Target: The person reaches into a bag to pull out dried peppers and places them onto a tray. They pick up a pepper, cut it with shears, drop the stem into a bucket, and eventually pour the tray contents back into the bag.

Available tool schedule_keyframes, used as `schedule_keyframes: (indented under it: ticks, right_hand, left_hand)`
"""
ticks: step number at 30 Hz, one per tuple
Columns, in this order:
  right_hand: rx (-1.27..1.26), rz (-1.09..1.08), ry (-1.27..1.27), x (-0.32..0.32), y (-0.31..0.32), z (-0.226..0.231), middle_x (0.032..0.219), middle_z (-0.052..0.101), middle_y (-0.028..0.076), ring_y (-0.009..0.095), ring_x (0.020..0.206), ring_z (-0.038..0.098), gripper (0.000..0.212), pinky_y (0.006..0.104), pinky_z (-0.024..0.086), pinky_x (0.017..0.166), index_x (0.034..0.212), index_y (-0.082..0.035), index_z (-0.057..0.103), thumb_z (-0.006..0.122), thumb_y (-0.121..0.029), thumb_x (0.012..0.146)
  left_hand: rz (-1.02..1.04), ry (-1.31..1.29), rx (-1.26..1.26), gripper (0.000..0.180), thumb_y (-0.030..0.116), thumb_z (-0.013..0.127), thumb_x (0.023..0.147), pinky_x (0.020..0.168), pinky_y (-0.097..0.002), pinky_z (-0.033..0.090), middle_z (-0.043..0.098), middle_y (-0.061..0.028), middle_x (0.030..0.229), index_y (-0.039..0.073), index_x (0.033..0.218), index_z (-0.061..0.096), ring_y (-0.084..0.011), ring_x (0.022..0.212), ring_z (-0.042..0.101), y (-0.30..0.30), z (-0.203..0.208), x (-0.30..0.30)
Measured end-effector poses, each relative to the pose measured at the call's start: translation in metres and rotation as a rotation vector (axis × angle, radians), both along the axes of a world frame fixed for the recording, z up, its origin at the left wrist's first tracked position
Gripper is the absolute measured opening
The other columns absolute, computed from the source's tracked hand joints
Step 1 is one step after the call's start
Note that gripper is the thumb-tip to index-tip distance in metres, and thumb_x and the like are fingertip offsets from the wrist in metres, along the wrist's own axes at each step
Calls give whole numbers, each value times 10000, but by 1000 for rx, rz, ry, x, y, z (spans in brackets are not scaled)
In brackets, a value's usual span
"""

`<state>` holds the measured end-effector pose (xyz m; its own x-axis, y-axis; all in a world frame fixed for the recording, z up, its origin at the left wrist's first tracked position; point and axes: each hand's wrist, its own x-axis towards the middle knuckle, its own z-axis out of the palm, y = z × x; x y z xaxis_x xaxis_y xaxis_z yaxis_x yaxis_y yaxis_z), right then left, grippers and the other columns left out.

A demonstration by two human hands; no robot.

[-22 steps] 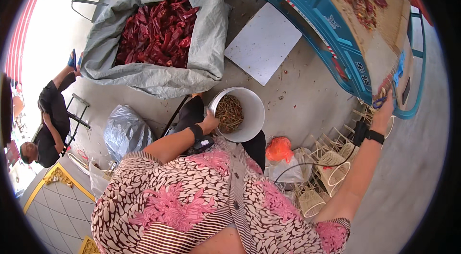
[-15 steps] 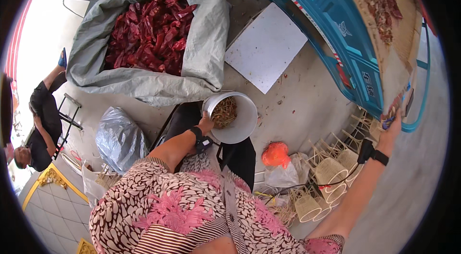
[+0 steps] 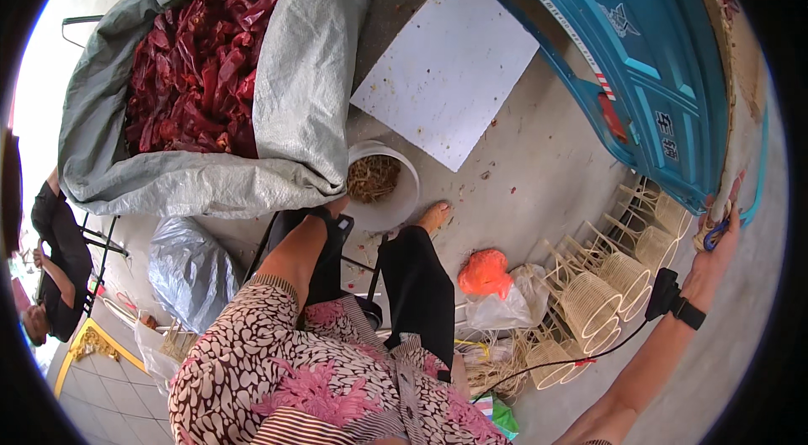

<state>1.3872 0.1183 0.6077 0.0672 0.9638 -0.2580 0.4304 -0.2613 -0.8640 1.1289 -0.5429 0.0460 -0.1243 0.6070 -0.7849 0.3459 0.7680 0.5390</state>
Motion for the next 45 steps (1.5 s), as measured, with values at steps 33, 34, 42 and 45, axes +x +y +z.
schedule_keyframes:
  ticks: [33,34,42,45]
  right_hand:
    - [283,3,-129,-120,-182,-3,1048,632,150,230,956,588,495,328,444,819,1111,68,573,498,-377,910]
    - [192,4,-132,-113,-175,-5,1036,631,140,231,940,588,519,331,445,808,1114,75,566,502,-396,905]
    - [-175,-188,438,-95,-150,-24,810,637,-3,140,710,623,239,283,505,641,914,-125,612,555,-355,881]
    - [-81,-204,471,-81,-167,-45,783,630,-13,131,667,617,220,276,499,591,894,-137,605,545,-349,896]
  left_hand:
    - [-148,1251,351,587,571,398,870,991,-485,291,615,-104,1172,113,1174,605,-275,1139,532,459,646,-456]
    - [-140,1122,407,638,584,324,890,989,-468,318,610,-128,1172,80,1151,615,-301,1129,537,457,648,-458]
    - [-56,683,575,593,555,306,933,450,-386,476,596,-148,728,21,987,558,-261,484,567,410,595,-487]
    - [119,540,427,581,557,317,933,392,-355,449,573,-87,610,24,869,541,-206,423,546,385,609,-476]
